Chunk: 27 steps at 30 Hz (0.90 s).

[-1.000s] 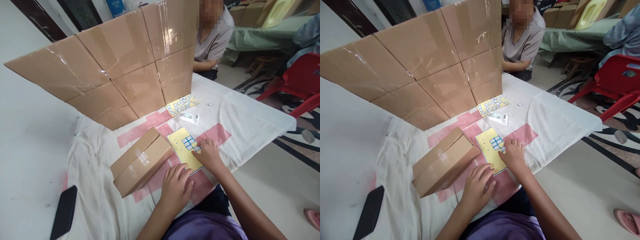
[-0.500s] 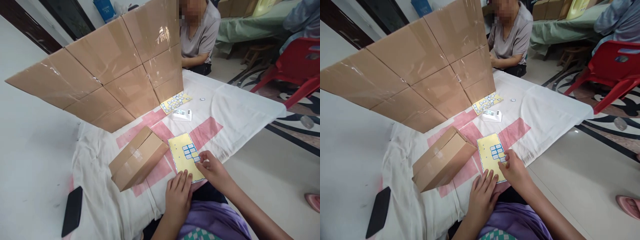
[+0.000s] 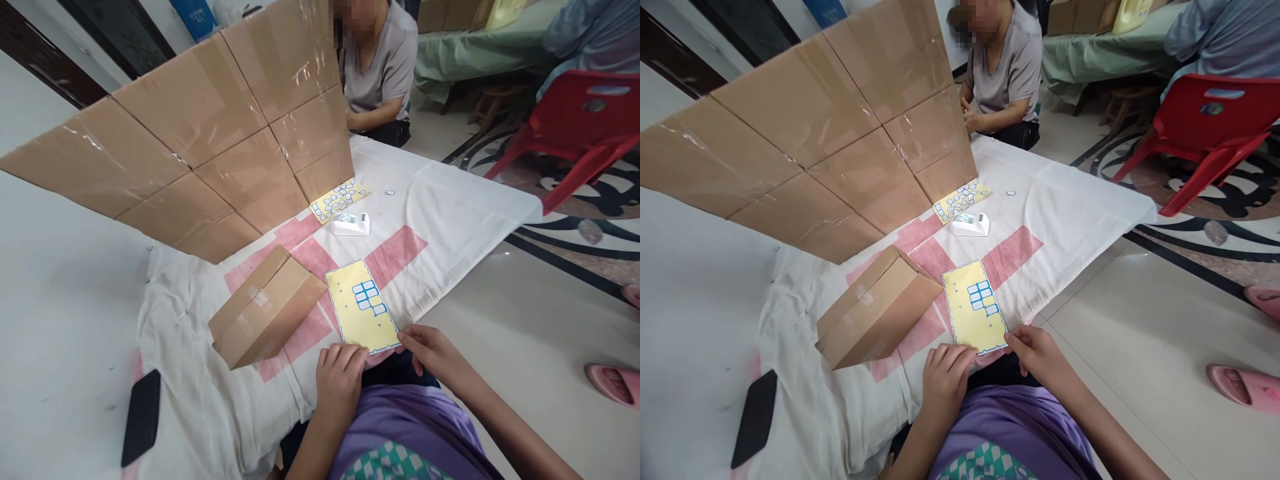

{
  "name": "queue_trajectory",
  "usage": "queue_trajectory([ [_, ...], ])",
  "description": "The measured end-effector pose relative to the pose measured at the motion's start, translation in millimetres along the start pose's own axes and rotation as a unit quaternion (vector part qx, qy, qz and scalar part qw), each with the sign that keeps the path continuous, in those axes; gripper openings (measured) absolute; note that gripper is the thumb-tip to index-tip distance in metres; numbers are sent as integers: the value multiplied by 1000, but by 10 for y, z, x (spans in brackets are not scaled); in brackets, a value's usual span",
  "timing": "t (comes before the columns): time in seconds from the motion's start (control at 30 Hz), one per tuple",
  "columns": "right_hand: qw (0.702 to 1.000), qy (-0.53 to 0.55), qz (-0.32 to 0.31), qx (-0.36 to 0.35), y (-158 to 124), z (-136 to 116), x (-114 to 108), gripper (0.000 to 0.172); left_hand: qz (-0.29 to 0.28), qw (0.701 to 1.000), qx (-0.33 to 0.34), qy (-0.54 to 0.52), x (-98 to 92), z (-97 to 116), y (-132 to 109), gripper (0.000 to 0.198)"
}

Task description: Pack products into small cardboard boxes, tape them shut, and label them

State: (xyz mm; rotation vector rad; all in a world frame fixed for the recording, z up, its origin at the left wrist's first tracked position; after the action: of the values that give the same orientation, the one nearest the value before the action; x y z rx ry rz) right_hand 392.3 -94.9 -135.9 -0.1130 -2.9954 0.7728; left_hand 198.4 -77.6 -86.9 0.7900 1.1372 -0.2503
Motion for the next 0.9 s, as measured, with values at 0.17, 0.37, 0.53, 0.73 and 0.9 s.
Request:
queue_trajectory([
  [0.17, 999, -13, -3, -35, 53, -144, 117, 31, 13, 999, -28, -11, -93, 30, 94, 18],
  [0.37, 967, -30, 4, -251, -198, -367, 395, 17, 8, 999, -11, 47, -70, 22, 202, 57],
  [0.53, 957, 121, -65, -256, -269, -377, 540, 7, -5, 997, 57, 55, -11, 43, 221, 49],
  [0.73, 935, 343, -46, -81, 68, -277, 336, 41, -16, 994, 100, 38, -64, 27, 234, 44],
  [0.9, 941, 318, -66, -93, 195, -384, 270, 34, -52, 990, 125, 31, -50, 21, 247, 47],
])
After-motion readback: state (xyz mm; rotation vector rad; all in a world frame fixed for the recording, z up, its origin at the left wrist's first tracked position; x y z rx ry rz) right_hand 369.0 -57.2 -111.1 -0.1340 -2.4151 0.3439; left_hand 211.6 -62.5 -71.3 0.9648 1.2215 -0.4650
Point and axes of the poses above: each hand's wrist, its own y-axis towards the middle knuckle, its own x-axis out of the palm, z = x × y, the point moved 6 cm from there along y, towards the middle knuckle, and after that the axes turned 7 degrees about y, right-handed, at the moved point
